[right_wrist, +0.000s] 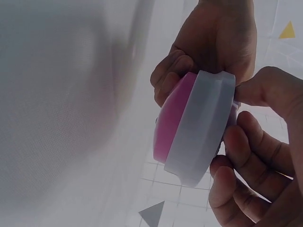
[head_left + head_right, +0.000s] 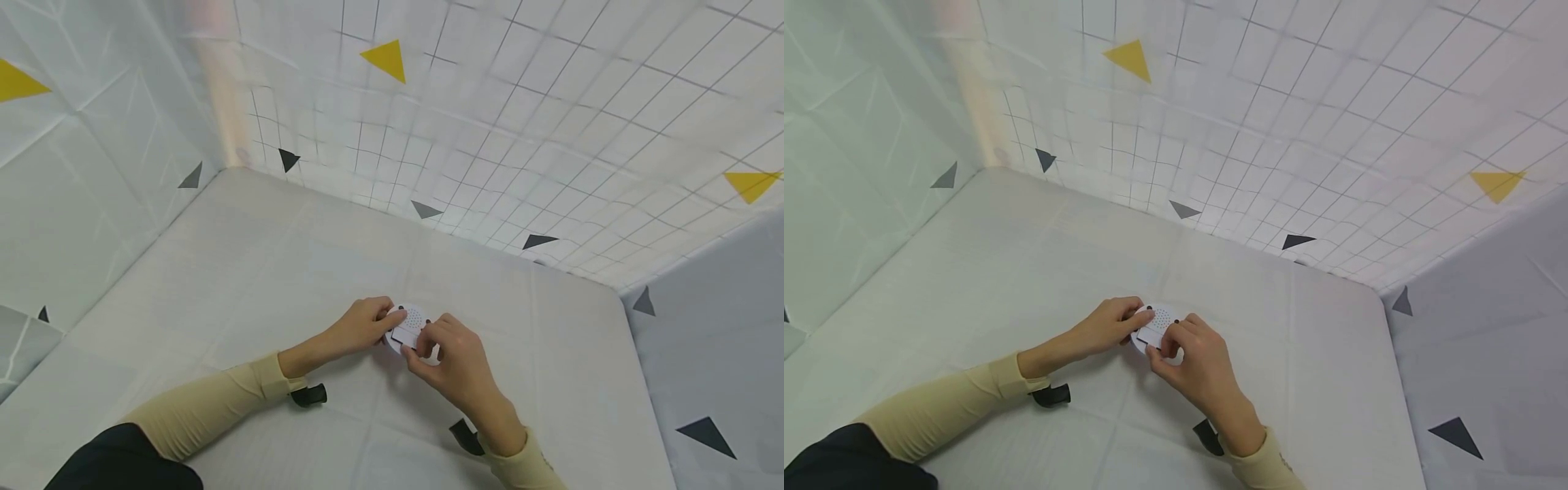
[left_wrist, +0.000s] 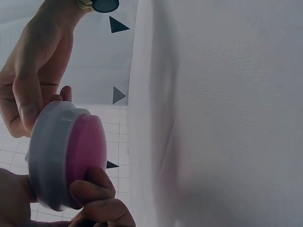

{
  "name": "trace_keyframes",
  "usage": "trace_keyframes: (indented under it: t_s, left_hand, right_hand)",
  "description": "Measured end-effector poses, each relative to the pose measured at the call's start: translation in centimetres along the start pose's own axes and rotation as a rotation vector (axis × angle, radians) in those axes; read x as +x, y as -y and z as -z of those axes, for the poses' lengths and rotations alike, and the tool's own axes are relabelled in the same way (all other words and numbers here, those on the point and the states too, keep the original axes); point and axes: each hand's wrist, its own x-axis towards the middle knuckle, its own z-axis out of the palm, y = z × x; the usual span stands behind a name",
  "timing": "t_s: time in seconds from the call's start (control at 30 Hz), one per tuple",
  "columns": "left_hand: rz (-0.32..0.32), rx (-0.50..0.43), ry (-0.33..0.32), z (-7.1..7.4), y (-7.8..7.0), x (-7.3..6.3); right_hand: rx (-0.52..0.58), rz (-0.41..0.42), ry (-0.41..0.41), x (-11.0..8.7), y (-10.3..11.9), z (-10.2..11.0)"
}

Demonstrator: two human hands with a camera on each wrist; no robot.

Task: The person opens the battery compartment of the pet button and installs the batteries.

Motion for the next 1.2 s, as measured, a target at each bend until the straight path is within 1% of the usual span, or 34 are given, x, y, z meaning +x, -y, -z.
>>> trace_keyframes:
  t_s: [0.1, 0.37, 0.67, 0.73, 0.83, 0.97, 1.03, 1.13, 1.2]
  left_hand:
    - [0.001, 0.0, -0.003, -0.1, 0.0, 0.0]
    - [0.021, -0.001, -0.006, -0.1, 0.0, 0.0]
    - [0.0, 0.004, -0.002, -0.1, 0.1, 0.0]
    - [-0.002, 0.006, 0.0, -0.2, 0.2, 0.0]
    - [0.005, 0.002, 0.006, -0.2, 0.2, 0.0]
    - [0.018, -0.013, 0.012, -0.1, 0.1, 0.0]
    - [0.021, -0.019, 0.015, -0.1, 0.0, 0.0]
    - [0.022, -0.02, 0.015, 0.1, -0.2, -0.1]
    - [0.021, -0.025, 0.014, 0.2, -0.3, -0.1]
  right_hand:
    - [-0.014, 0.003, -0.002, 0.0, 0.0, -0.1]
    - [0.004, 0.012, -0.017, 0.0, -0.2, -0.1]
    - [0.09, -0.044, 0.066, 0.1, -0.6, 0.2]
    - [0.102, -0.052, 0.066, 0.2, -0.7, 0.2]
    - [0.117, -0.065, 0.04, 0.2, -0.8, 0.2]
    - [0.104, -0.134, -0.002, 0.3, -1.0, 0.1]
    - [0.089, -0.183, 0.002, 0.4, -1.0, 0.0]
    - [0.096, -0.267, 0.068, 0.4, -1.1, -0.1]
    - [0.128, -0.321, 0.14, 0.3, -1.2, -0.1]
